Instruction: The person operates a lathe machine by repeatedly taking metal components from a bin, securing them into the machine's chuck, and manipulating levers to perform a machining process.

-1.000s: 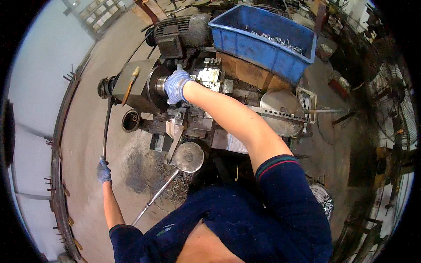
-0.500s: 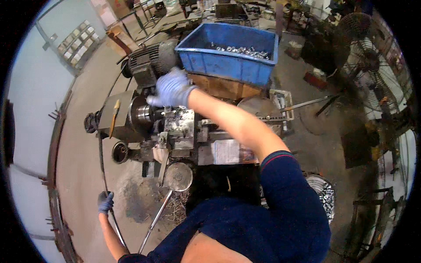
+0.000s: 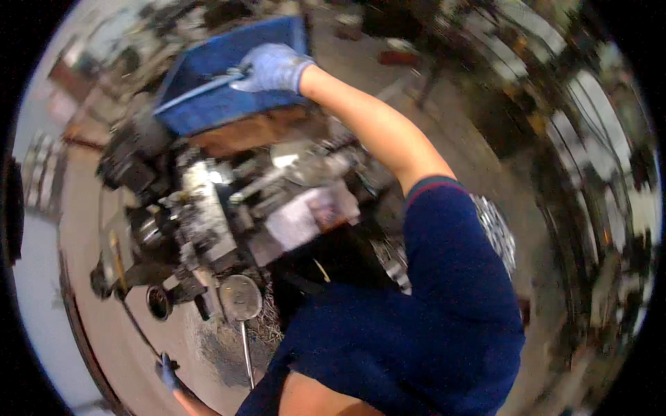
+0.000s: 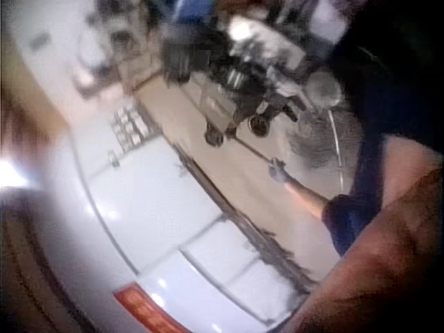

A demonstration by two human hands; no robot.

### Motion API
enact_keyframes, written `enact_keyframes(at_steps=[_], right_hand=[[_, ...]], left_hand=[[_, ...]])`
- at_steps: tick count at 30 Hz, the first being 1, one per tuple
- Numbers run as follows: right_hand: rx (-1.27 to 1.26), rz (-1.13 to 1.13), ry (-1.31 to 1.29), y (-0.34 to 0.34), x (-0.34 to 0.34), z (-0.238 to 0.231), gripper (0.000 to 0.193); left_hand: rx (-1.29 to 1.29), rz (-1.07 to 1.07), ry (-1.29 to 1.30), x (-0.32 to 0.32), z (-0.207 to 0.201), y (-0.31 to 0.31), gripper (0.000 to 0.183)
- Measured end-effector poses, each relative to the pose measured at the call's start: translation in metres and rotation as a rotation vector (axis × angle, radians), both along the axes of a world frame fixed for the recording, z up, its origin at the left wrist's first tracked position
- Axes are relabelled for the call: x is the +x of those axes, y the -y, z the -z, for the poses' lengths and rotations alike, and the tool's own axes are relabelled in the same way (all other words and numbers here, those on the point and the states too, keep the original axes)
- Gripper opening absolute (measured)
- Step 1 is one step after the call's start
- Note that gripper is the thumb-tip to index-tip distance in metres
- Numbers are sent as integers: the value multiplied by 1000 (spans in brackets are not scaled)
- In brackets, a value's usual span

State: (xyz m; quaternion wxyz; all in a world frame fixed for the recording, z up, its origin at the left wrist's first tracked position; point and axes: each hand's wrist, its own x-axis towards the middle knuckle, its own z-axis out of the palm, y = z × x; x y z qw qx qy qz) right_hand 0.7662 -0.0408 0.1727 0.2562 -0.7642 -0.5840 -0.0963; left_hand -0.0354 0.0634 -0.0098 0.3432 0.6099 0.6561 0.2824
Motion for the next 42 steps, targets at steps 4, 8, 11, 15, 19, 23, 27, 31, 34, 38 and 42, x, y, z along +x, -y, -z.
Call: enact_keyframes(at_steps=[4, 8, 11, 15, 19, 23, 27, 31, 34, 38, 42], right_hand=[[253, 80, 18, 124, 25, 33, 55], [-49, 645, -314, 308, 44, 85, 47], [-286, 1070, -432, 439, 53, 169, 56], [-708, 1176, -565, 503, 40, 234, 61], [-715, 1168, -629, 509, 41, 274, 61], [-756, 1185, -630, 495, 53, 297, 63], [-648, 1108, -568, 473, 53, 305, 69], [-729, 1140, -658, 503, 47, 330, 72], [-630, 1000, -429, 559, 86, 374, 66], [-92, 996, -948, 478, 46, 302, 43], [144, 623, -833, 359, -1, 200, 21]], left_hand=[[-91, -132, 2, 6, -16, 30, 43], [-115, -249, -50, 21, -5, 39, 43], [-132, -253, -59, 35, 9, 26, 43], [-130, -286, -74, 34, 10, 29, 43], [-119, -299, -68, 29, 8, 20, 43], [-111, -321, -36, 4, 8, 15, 43], [-211, -235, -63, -52, 12, 1, 48], [-60, -113, -78, 4, -19, -3, 34], [-86, -113, -55, 1, 2, 3, 34], [-12, -141, 9, -14, 5, 12, 34], [-66, -147, 44, -13, 14, 8, 35]])
